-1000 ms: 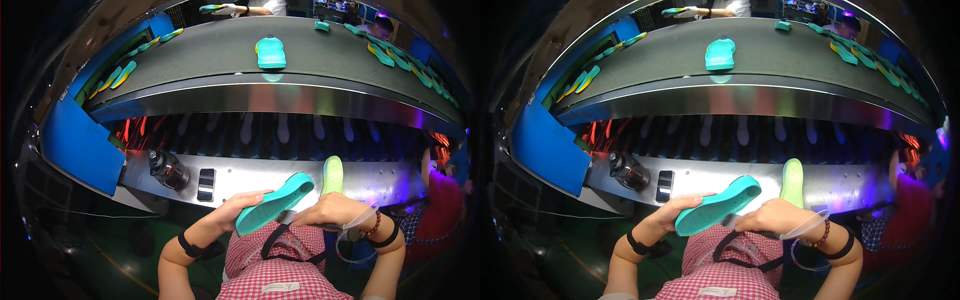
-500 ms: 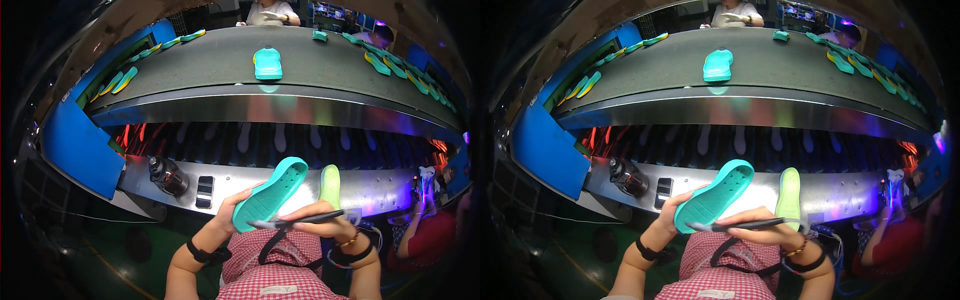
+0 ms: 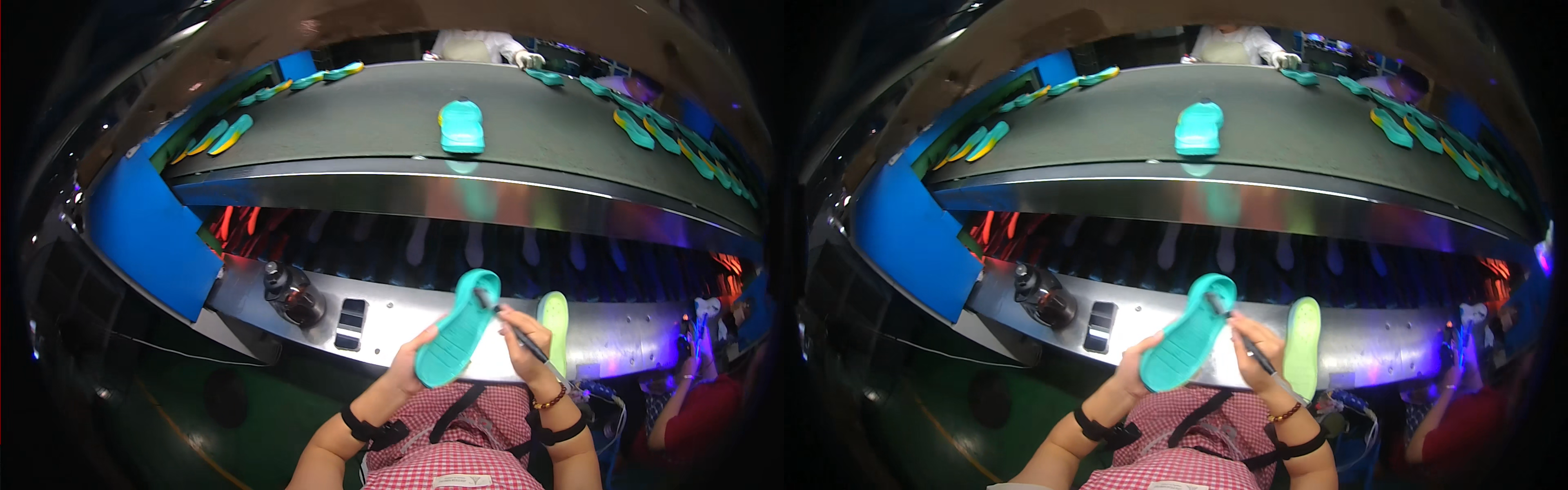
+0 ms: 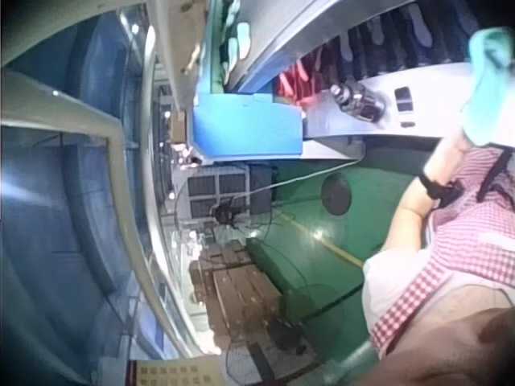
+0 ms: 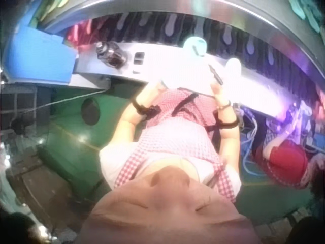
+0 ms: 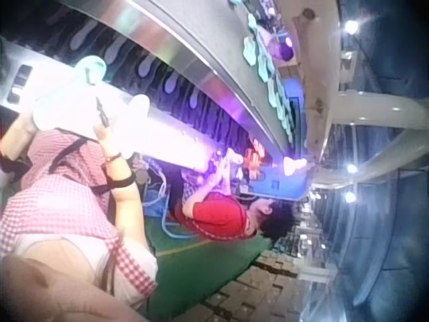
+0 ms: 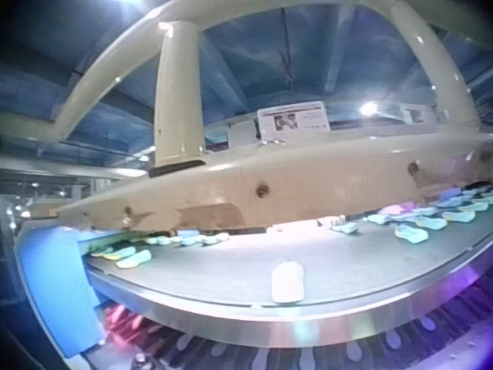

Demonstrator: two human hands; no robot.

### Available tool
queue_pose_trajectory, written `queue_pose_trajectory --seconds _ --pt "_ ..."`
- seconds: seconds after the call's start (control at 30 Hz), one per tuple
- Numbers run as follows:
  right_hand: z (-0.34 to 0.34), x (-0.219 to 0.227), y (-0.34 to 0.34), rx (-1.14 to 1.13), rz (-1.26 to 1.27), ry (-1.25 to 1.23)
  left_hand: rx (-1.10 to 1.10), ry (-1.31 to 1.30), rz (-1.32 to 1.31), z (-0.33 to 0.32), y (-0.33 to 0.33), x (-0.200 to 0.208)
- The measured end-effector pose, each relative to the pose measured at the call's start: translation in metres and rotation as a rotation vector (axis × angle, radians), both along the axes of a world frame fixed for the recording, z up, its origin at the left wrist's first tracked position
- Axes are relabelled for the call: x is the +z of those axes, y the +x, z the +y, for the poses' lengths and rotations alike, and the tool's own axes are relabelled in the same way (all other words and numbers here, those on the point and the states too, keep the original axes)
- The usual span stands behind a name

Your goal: Apply glue or adhesive to the inside of shoe soles using a brush tool at a manufacturing workstation.

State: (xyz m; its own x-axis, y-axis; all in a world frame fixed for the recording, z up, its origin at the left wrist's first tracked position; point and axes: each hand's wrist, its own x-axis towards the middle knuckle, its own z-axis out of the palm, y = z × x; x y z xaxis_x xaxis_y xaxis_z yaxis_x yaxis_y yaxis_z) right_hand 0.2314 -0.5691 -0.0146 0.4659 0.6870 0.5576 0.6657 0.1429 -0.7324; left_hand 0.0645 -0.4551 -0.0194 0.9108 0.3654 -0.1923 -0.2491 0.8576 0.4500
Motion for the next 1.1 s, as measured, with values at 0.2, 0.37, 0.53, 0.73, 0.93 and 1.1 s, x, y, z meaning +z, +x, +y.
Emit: queue_pose_trajectory --seconds 0.2,0.37,0.53,0.73,0.93,1.1 --pt "-0.006 0.031 -0.032 0.156 0.013 -0.052 0.062 0.074 -0.013 0.012 -0.005 -0.008" --pt "-0.058 0.045 -0.005 0.589 0.859 0.06 0.301 0.408 -0.114 0.064 -0.023 0.066" --pt "-0.073 0.019 0.016 0.405 0.964 0.157 0.388 0.071 -0.757 0.217 -0.013 0.141" --pt "-0.073 -0.01 0.015 0.245 1.056 0.104 0.691 0.593 -0.16 0.246 0.094 0.145" --pt "-0.069 -0.035 0.01 0.309 1.142 0.213 0.513 2.096 0.768 0.182 0.16 0.138" --pt "-0.075 -0.042 0.015 0.159 1.116 0.179 1.044 2.143 0.204 0.189 0.14 0.125"
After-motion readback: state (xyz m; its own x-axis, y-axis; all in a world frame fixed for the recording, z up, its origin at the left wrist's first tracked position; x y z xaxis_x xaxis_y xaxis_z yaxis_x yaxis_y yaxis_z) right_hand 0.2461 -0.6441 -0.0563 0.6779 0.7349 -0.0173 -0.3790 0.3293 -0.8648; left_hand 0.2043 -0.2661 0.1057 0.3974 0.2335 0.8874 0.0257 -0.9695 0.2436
